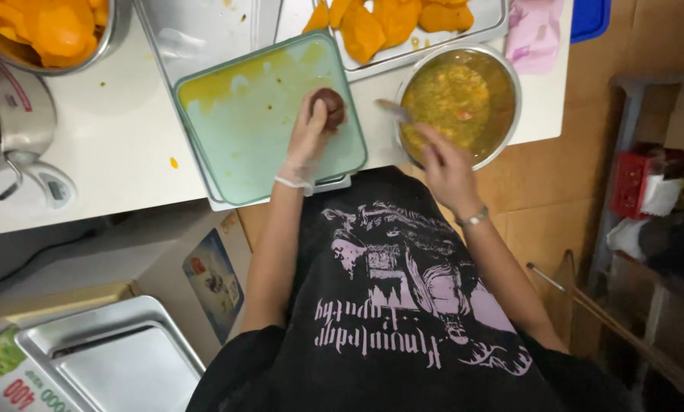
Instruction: Scooping passion fruit pulp into a bowl using a spoon.
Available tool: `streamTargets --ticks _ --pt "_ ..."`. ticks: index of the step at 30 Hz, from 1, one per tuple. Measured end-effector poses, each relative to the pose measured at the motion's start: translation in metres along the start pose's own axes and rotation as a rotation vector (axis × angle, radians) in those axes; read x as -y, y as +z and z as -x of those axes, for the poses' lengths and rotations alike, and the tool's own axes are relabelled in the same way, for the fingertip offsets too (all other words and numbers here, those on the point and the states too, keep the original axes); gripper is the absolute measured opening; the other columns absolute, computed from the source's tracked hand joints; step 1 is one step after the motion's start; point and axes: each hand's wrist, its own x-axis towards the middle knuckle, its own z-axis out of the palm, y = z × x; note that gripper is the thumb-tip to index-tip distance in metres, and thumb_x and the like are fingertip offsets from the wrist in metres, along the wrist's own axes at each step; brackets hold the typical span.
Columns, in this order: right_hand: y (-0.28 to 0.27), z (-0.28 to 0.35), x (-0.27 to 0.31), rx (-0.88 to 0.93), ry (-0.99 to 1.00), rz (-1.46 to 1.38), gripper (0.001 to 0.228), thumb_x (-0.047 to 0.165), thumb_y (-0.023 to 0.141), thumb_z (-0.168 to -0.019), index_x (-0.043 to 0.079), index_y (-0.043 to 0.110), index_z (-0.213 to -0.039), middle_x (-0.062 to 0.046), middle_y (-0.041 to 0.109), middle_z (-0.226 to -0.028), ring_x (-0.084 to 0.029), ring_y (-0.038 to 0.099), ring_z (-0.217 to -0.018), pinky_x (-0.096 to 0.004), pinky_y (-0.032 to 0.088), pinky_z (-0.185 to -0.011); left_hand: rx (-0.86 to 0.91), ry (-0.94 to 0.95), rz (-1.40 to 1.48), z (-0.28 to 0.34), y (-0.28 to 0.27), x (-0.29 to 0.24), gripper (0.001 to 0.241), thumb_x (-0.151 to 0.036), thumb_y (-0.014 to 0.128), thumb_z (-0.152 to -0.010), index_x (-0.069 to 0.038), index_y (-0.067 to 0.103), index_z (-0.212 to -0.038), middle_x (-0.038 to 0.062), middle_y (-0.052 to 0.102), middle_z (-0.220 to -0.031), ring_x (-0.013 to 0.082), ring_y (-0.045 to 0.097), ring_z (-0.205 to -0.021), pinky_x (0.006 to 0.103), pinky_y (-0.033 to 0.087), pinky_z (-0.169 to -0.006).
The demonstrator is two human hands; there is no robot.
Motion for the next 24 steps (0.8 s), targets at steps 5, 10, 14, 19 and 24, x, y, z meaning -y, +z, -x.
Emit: streamTargets --ticks 5,10,14,19,24 --pt "0.045 -0.013 0.043 0.133 0.002 -0.022 0.031 0.0 0.062 -0.102 0.005 0.069 -0.131 -0.021 0.074 -0.11 -0.029 0.074 -0.086 -0.034 0.055 -0.077 0.111 -0.073 0.147 -0.001 0.002 -0.001 0.054 -0.047 0.055 -0.101 -0.013 0.045 -0.142 0.002 0.06 -0.123 0.0189 0.067 -0.106 0.0339 0.059 -0.087" --pt "0.039 0.006 0.045 0.049 0.03 0.048 0.029 -0.002 0.061 -0.103 0.002 0.07 -0.129 -0.021 0.074 -0.111 -0.029 0.073 -0.09 -0.034 0.056 -0.08 0.222 -0.092 0.032 -0.004 0.06 -0.01 0.046 -0.037 0.061 -0.104 -0.009 0.05 -0.139 0.005 0.064 -0.119 0.0162 0.066 -0.099 0.0314 0.059 -0.078" --pt "0.017 0.03 0.024 -0.079 0.067 0.052 0.025 -0.002 0.061 -0.104 0.0 0.069 -0.128 -0.02 0.075 -0.113 -0.029 0.074 -0.094 -0.035 0.057 -0.082 0.414 0.202 -0.041 -0.018 0.119 -0.006 0.058 -0.032 0.073 -0.101 -0.009 0.043 -0.145 0.006 0.059 -0.124 0.0143 0.062 -0.109 0.0297 0.056 -0.089" --pt "-0.016 0.045 0.006 -0.118 0.022 0.232 0.023 -0.002 0.064 -0.101 0.001 0.069 -0.123 -0.022 0.074 -0.111 -0.034 0.075 -0.089 -0.038 0.058 -0.077 0.267 -0.21 0.431 -0.033 0.18 0.032 0.045 -0.042 0.068 -0.109 -0.001 0.06 -0.127 0.011 0.063 -0.107 0.0212 0.066 -0.09 0.0327 0.059 -0.078" --pt "-0.044 0.04 0.0 -0.139 0.059 0.268 0.028 -0.004 0.063 -0.1 0.002 0.07 -0.126 -0.024 0.073 -0.104 -0.037 0.073 -0.086 -0.042 0.058 -0.075 0.081 -0.457 0.354 -0.025 0.216 -0.003 0.043 -0.047 0.057 -0.097 -0.009 0.06 -0.116 0.008 0.068 -0.098 0.0193 0.069 -0.083 0.0329 0.058 -0.062"
